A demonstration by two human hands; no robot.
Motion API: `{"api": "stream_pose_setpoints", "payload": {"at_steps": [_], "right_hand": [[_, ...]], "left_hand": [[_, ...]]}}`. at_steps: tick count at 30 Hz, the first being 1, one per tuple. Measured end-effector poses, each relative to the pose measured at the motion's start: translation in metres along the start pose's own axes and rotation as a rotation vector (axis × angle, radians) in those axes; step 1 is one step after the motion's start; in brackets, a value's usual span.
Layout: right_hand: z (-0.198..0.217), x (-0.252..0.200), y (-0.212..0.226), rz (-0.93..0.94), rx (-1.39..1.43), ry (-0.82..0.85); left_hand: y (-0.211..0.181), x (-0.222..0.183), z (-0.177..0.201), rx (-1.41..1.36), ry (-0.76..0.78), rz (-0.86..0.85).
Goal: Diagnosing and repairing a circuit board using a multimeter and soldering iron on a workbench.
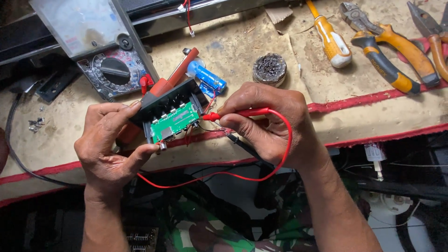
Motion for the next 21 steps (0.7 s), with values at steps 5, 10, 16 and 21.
{"api": "stream_pose_setpoints", "payload": {"at_steps": [5, 10, 16, 21], "right_hand": [[-0.0012, 0.0001, -0.0004, 0.02, -0.025, -0.006], [-0.0013, 0.0013, 0.0018, 0.009, -0.042, 0.004], [-0.0043, 0.0017, 0.0029, 0.022, -0.064, -0.004], [-0.0061, -0.0012, -0.0027, 0.056, -0.035, 0.011]], "left_hand": [[0.0013, -0.0019, -0.0001, -0.009, 0.0, 0.012], [0.0027, 0.0, 0.0005, -0.004, 0.002, -0.013], [0.0028, 0.0027, 0.0007, -0.02, 0.001, -0.037], [0.0005, 0.0064, 0.0029, -0.037, -0.003, -0.059]]}}
Point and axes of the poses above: each hand's wrist, its own x-axis towards the middle knuckle, its own z-axis out of the back of the hand, y = z × x, the point moved 1 cm from there along x, towards the middle knuckle, and after that the axes turned 8 degrees about -y, right-handed, at the moved point
